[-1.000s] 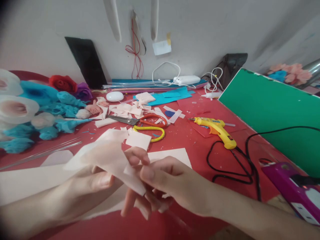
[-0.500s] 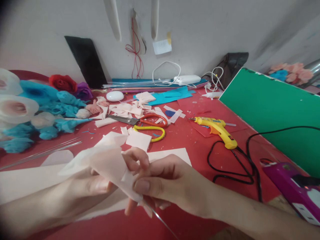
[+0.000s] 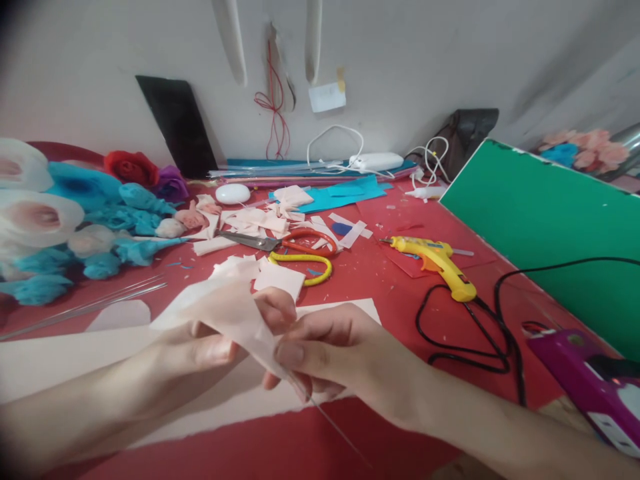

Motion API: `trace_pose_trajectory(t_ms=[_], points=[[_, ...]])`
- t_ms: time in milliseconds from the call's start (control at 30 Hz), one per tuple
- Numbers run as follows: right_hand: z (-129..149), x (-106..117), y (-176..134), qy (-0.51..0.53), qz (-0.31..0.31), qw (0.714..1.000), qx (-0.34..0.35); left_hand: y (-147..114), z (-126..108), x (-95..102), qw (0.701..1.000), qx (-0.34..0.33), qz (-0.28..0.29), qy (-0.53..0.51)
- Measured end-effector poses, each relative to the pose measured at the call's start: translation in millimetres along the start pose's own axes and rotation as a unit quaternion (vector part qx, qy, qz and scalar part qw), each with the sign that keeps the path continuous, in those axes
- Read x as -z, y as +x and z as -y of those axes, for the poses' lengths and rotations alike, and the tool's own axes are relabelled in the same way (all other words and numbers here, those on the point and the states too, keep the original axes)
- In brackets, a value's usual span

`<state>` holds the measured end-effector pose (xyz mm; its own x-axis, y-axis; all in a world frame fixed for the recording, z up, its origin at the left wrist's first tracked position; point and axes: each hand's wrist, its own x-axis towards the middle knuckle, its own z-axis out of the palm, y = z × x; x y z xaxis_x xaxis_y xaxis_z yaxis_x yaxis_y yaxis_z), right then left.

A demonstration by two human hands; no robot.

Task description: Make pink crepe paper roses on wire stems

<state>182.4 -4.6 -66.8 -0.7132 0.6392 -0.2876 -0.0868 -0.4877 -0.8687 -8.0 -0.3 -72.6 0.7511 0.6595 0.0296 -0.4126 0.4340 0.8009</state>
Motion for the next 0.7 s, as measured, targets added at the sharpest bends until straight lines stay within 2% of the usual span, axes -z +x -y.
trace_pose_trajectory(t_ms=[100, 233, 367, 500, 600, 700], points=[[0, 3, 3, -0.004, -0.016, 1.000, 0.012, 0, -1, -1.1, 1.000, -0.006, -0.014, 0.006], [6, 10, 9, -0.052, -0.119, 0.990, 0.051, 0, -3, -5.0, 0.995, -0.011, -0.101, -0.007], [10, 21, 10, -0.174, -0.239, 0.951, 0.095, 2, -3, -7.7, 0.987, -0.010, -0.155, -0.031], [12, 28, 8, -0.281, -0.317, 0.899, 0.108, 2, 0, -6.3, 0.983, 0.012, -0.183, -0.012], [16, 23, 6, -0.328, -0.334, 0.872, 0.139, 2, 4, -4.8, 0.982, 0.031, -0.188, -0.002], [19, 11, 6, -0.364, -0.305, 0.867, 0.155, 3, 5, -4.5, 0.981, 0.039, -0.192, -0.007]])
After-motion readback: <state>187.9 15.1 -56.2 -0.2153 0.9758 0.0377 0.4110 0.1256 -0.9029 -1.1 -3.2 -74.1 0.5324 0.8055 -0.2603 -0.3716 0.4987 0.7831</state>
